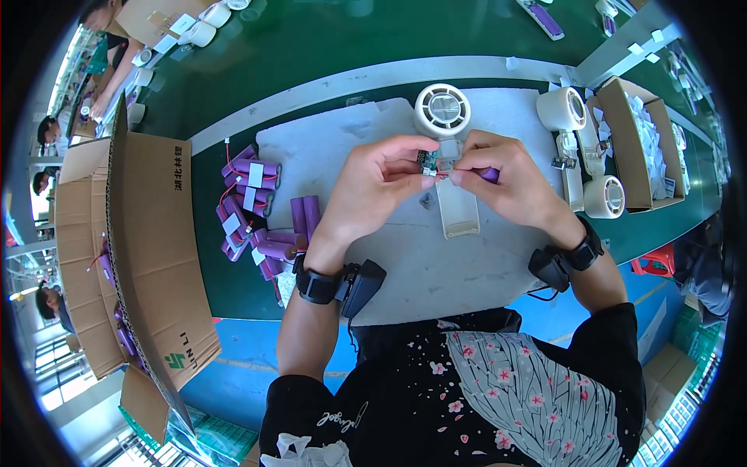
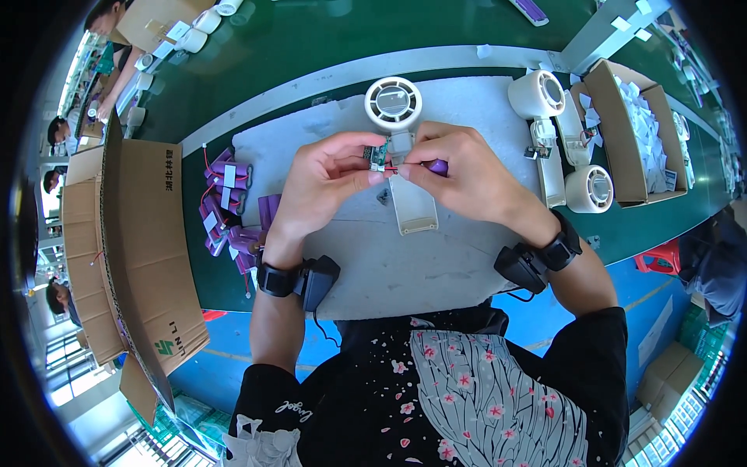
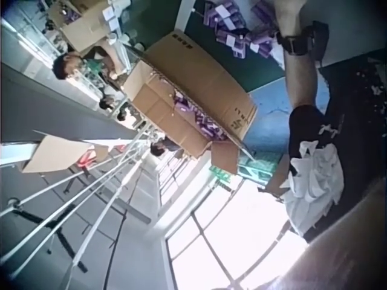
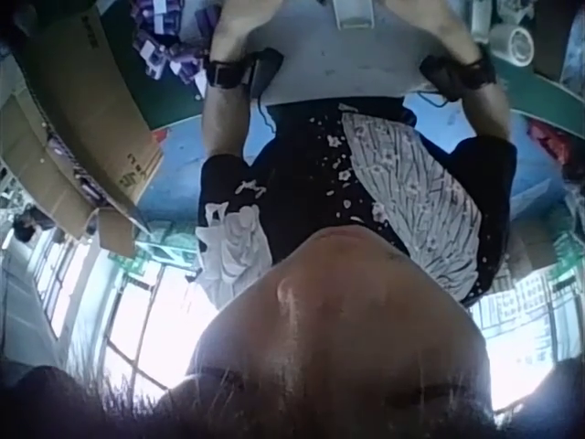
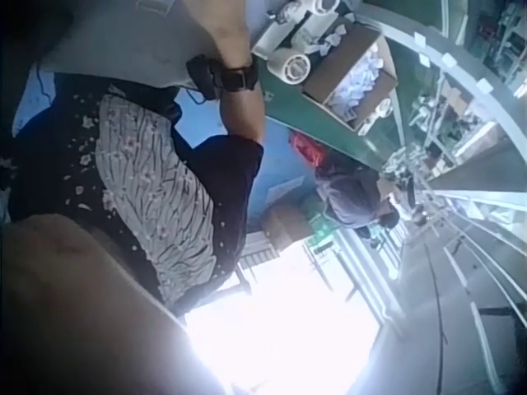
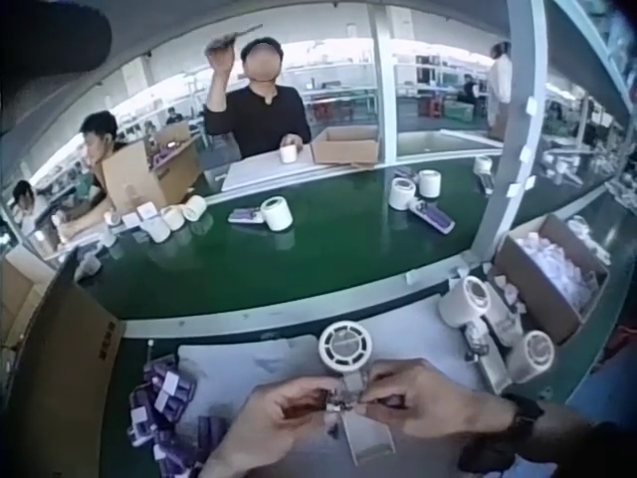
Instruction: The person picks up a battery pack from a box, connects its wires to a circuit board inside a plastic fan housing, and presses the battery into place.
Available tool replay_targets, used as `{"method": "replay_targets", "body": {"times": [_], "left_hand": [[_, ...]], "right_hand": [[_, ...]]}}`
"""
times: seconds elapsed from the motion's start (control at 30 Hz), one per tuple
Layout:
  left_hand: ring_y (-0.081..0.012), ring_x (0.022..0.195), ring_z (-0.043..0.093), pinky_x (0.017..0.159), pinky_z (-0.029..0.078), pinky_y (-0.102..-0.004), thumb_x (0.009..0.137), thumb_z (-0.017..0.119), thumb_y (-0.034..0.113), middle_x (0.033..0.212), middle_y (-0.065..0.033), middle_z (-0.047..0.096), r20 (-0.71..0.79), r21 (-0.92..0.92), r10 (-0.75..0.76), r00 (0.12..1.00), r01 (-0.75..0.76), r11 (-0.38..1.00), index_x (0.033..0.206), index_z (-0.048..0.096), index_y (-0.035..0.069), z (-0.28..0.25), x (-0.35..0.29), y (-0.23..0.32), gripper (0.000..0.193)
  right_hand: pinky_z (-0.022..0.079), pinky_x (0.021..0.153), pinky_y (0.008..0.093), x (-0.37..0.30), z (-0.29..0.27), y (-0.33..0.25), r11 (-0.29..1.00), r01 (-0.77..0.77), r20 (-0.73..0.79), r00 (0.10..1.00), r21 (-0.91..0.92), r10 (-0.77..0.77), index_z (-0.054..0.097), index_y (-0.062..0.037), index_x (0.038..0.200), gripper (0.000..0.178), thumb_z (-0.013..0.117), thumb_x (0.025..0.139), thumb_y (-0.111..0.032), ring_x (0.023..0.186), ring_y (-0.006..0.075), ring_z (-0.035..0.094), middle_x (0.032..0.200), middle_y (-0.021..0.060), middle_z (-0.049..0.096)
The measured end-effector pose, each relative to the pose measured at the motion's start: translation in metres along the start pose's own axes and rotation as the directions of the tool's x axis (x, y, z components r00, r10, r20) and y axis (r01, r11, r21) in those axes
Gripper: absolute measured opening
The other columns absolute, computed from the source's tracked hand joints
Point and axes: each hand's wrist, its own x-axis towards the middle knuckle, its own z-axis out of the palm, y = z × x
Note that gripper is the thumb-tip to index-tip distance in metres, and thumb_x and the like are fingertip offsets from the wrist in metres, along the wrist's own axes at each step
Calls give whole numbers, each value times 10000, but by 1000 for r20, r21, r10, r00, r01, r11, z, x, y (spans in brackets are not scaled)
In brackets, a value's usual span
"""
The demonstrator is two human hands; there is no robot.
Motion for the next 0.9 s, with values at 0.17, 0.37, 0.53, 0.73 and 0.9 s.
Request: {"method": "replay_targets", "body": {"times": [0.17, 0.37, 0.53, 0.73, 0.9], "left_hand": [[-126, 904, 649, 820, 525, -263, 810, 661, -66, 966, -82, 675, -67, 84, 21, 998, -16, 996, 1065, 610, 11, 3, 1, 0, 272], [-133, 876, 660, 802, 539, -276, 768, 695, -72, 924, -64, 678, -80, 159, 164, 983, -150, 976, 986, 618, 10, 6, 3, -7, 245], [-132, 829, 672, 768, 545, -268, 745, 714, -66, 893, -62, 682, -99, 251, 251, 963, -220, 943, 963, 629, 5, 8, 3, -11, 244], [-144, 794, 680, 730, 544, -260, 720, 728, -59, 876, -75, 683, -105, 361, 301, 948, -246, 899, 969, 640, 11, 12, 4, -8, 272], [-147, 773, 669, 700, 542, -253, 708, 735, -57, 875, -77, 684, -47, 481, 337, 940, -274, 833, 938, 653, 13, 14, 4, -2, 255]], "right_hand": [[352, 547, 285, 1, 1, 0, 998, -43, -7, 999, 40, 43, 656, 48, 821, 39, 651, 801, 16, 623, 145, 471, 743, 71, 531], [352, 548, 285, 1, -1, 2, 996, -71, -7, 997, 56, 71, 648, 54, 809, 57, 640, 804, -3, 622, 147, 475, 740, 81, 537], [355, 550, 284, 3, -3, -1, 991, -119, 5, 993, 53, 119, 647, 53, 800, 80, 619, 809, -21, 616, 147, 479, 741, 81, 543], [352, 548, 277, 4, -5, -2, 983, -173, -7, 985, 60, 174, 644, 51, 774, 117, 601, 814, -50, 597, 139, 469, 734, 77, 552], [349, 545, 275, 4, -10, -4, 958, -264, 24, 964, 110, 263, 645, 48, 768, 135, 594, 815, -67, 596, 131, 469, 726, 75, 556]]}}
